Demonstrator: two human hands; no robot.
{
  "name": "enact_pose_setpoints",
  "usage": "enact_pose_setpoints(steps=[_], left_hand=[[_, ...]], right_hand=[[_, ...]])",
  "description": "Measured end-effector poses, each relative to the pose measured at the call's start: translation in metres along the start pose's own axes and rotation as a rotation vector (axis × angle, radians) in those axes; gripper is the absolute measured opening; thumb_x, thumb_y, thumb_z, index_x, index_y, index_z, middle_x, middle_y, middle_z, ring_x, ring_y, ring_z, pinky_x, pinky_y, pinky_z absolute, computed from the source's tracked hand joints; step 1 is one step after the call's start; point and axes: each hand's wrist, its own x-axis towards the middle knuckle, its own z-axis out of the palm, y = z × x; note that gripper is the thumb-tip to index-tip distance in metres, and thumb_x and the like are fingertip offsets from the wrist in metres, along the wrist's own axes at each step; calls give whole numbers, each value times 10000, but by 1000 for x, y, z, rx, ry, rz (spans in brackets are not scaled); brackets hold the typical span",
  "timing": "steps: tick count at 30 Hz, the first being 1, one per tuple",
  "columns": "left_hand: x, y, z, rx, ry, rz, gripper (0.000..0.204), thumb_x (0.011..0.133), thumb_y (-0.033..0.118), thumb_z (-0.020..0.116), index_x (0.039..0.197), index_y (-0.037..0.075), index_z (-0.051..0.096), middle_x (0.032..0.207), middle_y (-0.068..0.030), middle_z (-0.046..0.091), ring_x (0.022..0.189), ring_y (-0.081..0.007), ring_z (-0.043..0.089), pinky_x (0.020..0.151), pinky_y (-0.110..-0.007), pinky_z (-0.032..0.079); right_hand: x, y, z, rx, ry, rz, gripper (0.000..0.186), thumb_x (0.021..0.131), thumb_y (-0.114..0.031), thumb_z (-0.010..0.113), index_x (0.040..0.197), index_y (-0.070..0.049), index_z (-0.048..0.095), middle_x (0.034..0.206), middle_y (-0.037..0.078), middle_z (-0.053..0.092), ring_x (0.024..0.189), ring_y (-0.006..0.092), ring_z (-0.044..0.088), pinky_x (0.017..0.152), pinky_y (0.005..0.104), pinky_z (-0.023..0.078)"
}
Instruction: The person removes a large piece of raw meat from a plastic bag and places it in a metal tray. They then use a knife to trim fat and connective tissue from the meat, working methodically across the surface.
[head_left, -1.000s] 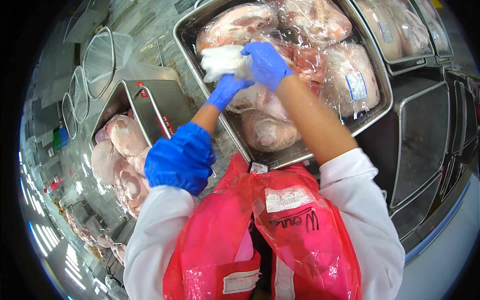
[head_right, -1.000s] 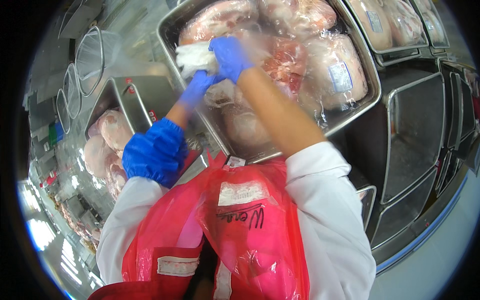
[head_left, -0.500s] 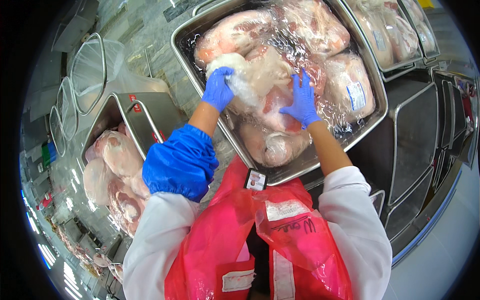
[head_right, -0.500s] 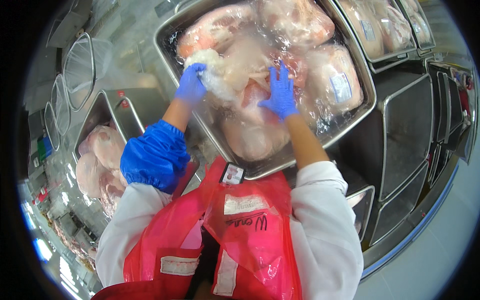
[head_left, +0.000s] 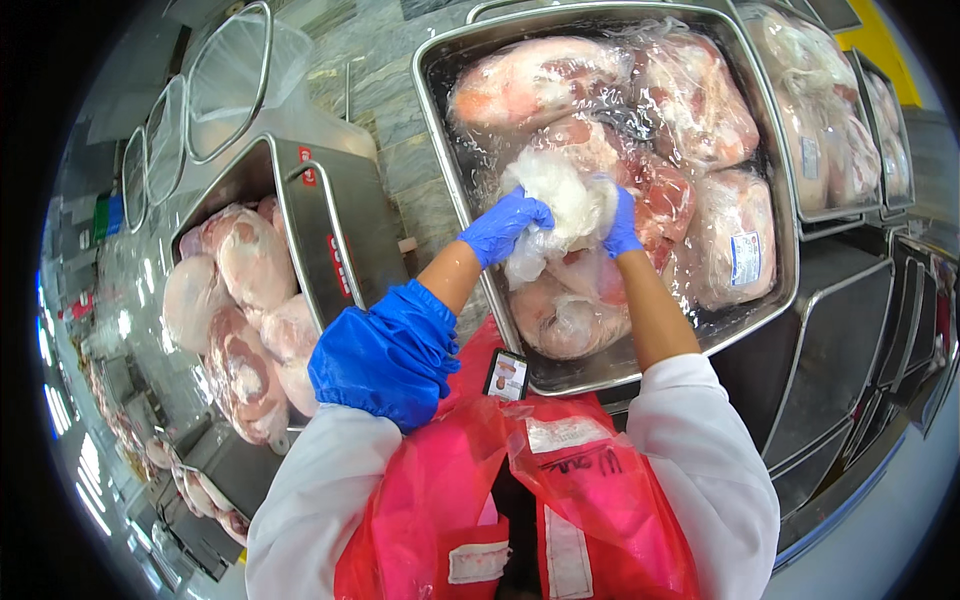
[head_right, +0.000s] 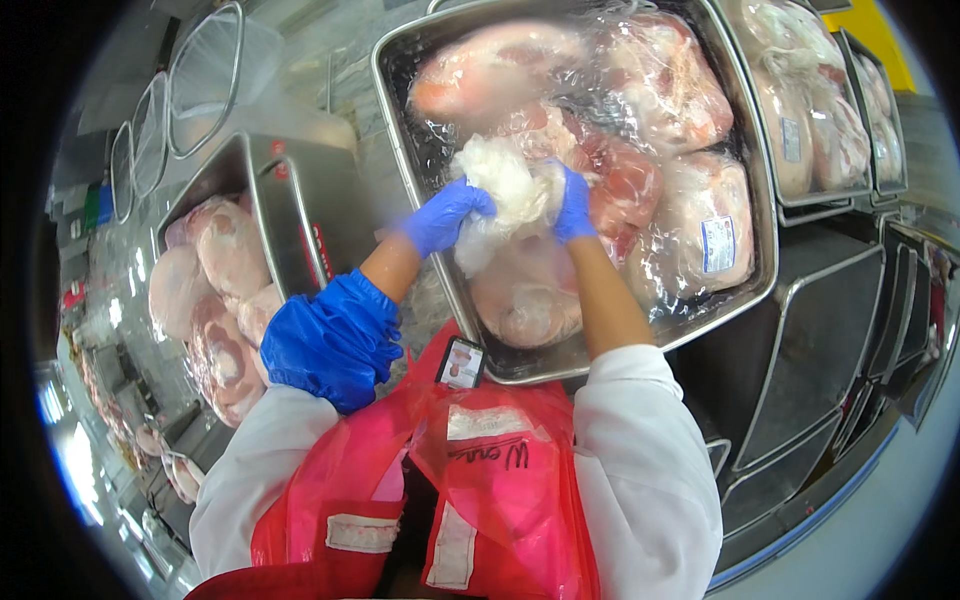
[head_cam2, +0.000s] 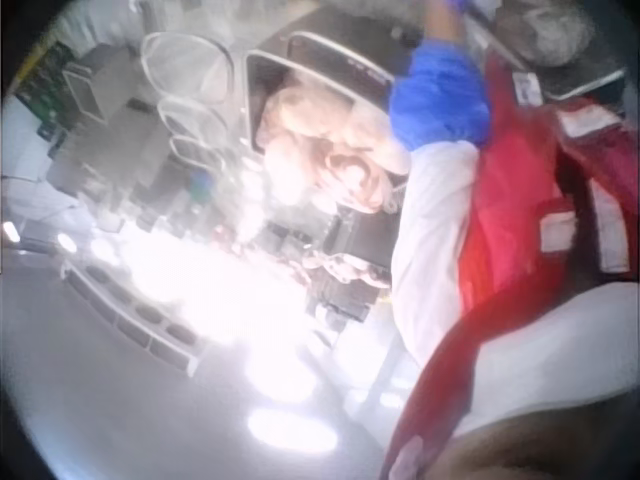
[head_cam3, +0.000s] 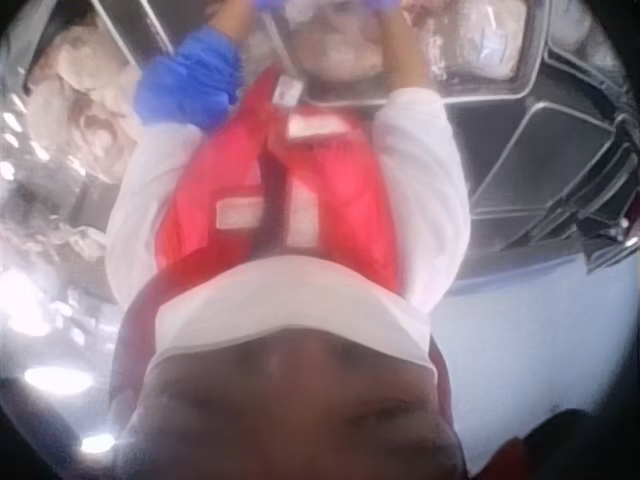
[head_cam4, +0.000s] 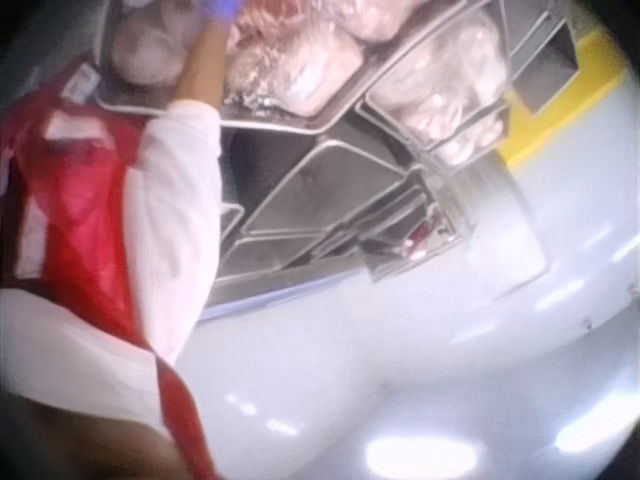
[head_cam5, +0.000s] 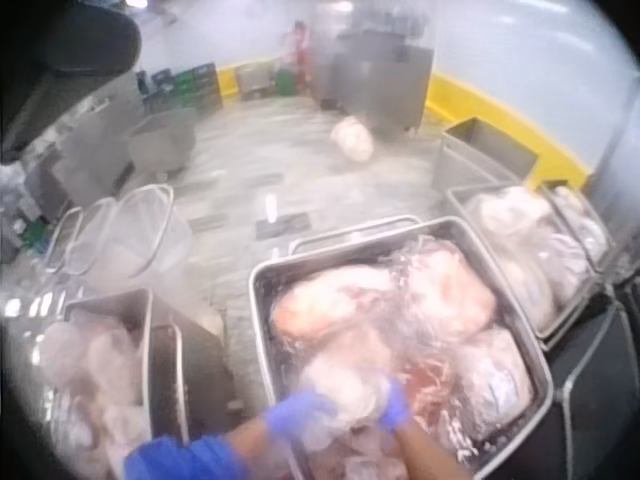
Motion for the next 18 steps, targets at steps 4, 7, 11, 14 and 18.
enact_pose_setpoints(steps=[4, 7, 11, 14, 18], left_hand=[[9, -15, -19, 539, 532, 212, 662, 678, 144, 640, 1246, -24, 344, 1186, -144, 469, 1093, -263, 472, 910, -346, 410], [16, -33, -36, 441, 422, 460, 808, 689, 202, 667, 1319, -52, 229, 1268, -197, 393, 1177, -272, 405, 997, -350, 335], [-22, -34, -1, 946, 259, 724, 1025, 624, 355, 729, 1361, -56, 147, 1355, -244, 283, 1266, -331, 302, 1051, -369, 260], [-31, -63, 32, 1053, 216, 613, 959, 654, 369, 697, 1353, -40, 183, 1326, -275, 312, 1191, -378, 370, 998, -399, 316], [-28, -47, 71, 743, 192, 258, 706, 721, 283, 662, 1305, 57, 335, 1108, -244, 552, 1018, -366, 546, 884, -402, 420]], right_hand=[[-31, -11, -17, 573, 185, 265, 308, 770, -129, 581, 1042, 7, 530, 976, 102, 586, 892, 184, 555, 815, 305, 445], [-52, -3, -28, 594, 207, 254, 392, 773, -174, 602, 1100, 6, 481, 1031, 110, 552, 942, 202, 536, 850, 313, 430], [-84, -11, -39, 605, 368, 271, 457, 777, -200, 565, 1167, 2, 440, 1122, 130, 505, 1041, 231, 483, 926, 350, 379], [-99, 7, -46, 318, 359, 68, 469, 808, -238, 509, 1195, 7, 410, 1135, 139, 500, 1053, 258, 477, 955, 380, 366], [-118, 78, -56, -187, 271, -69, 427, 848, -203, 505, 1203, 19, 421, 1171, 146, 501, 1048, 254, 507, 916, 349, 420]])
